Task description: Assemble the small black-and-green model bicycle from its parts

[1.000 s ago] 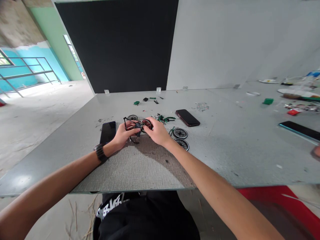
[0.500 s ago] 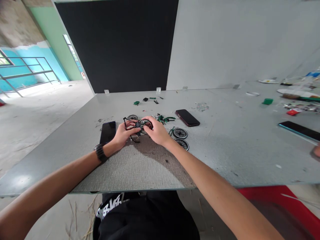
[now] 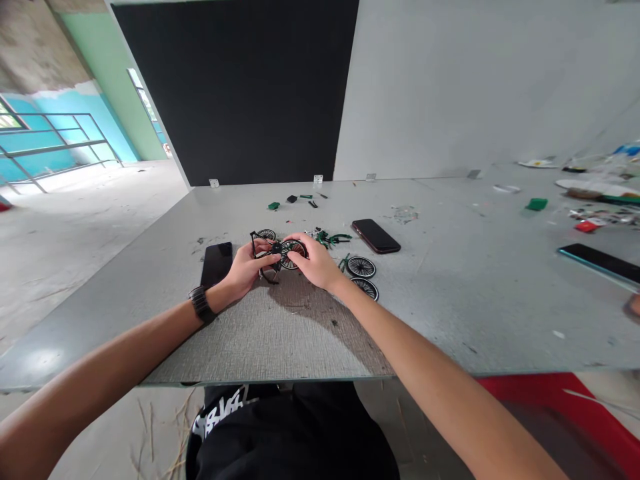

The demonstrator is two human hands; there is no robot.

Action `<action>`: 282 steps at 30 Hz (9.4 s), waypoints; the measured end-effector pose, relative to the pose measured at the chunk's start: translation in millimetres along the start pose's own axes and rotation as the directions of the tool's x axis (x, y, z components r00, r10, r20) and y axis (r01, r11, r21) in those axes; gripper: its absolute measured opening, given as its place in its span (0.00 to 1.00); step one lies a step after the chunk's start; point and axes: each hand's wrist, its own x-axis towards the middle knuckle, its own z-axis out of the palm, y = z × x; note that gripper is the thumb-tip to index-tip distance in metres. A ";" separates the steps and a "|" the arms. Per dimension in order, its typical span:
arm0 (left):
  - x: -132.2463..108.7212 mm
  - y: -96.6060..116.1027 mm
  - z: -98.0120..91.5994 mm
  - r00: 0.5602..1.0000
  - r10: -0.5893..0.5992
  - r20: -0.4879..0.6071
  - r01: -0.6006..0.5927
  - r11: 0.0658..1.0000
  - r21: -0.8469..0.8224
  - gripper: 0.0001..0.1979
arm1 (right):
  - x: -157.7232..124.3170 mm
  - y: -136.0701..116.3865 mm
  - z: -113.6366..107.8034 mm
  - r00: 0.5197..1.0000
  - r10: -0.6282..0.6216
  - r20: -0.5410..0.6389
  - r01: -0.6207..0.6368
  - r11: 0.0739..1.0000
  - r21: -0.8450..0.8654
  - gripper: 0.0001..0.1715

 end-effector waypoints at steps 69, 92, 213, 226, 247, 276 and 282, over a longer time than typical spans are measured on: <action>2.3 -3.6 -1.7 1.000 0.008 0.016 -0.006 0.989 -0.151 0.19 | -2.2 4.9 2.6 0.982 0.119 0.150 -0.148 0.967 0.205 0.21; 3.1 -6.1 2.6 0.999 -0.021 0.030 0.027 0.974 -0.226 0.18 | -3.7 6.0 11.2 0.991 0.103 0.082 -0.119 0.966 0.230 0.20; 3.0 -3.7 -0.7 0.983 -0.157 0.094 0.173 0.964 -0.203 0.17 | -4.7 5.4 3.3 0.986 0.063 0.156 -0.078 0.992 0.095 0.18; 2.3 -2.1 -1.6 0.974 -0.179 0.141 0.212 0.937 -0.276 0.18 | -6.8 5.8 4.7 0.989 0.060 0.137 -0.071 0.994 0.078 0.19; 1.4 -2.0 1.2 0.992 -0.126 0.032 0.130 0.956 -0.263 0.20 | -3.2 5.2 3.8 0.977 0.117 0.180 -0.152 0.969 0.197 0.21; 0.0 -0.4 -0.9 0.990 -0.127 -0.067 0.117 0.984 -0.136 0.25 | -3.2 4.4 4.0 0.982 0.104 0.157 -0.132 0.975 0.178 0.11; 2.0 0.5 -1.8 0.989 -0.131 -0.073 0.123 0.987 -0.098 0.21 | -3.6 0.9 4.9 0.984 0.137 0.114 -0.160 0.961 0.225 0.14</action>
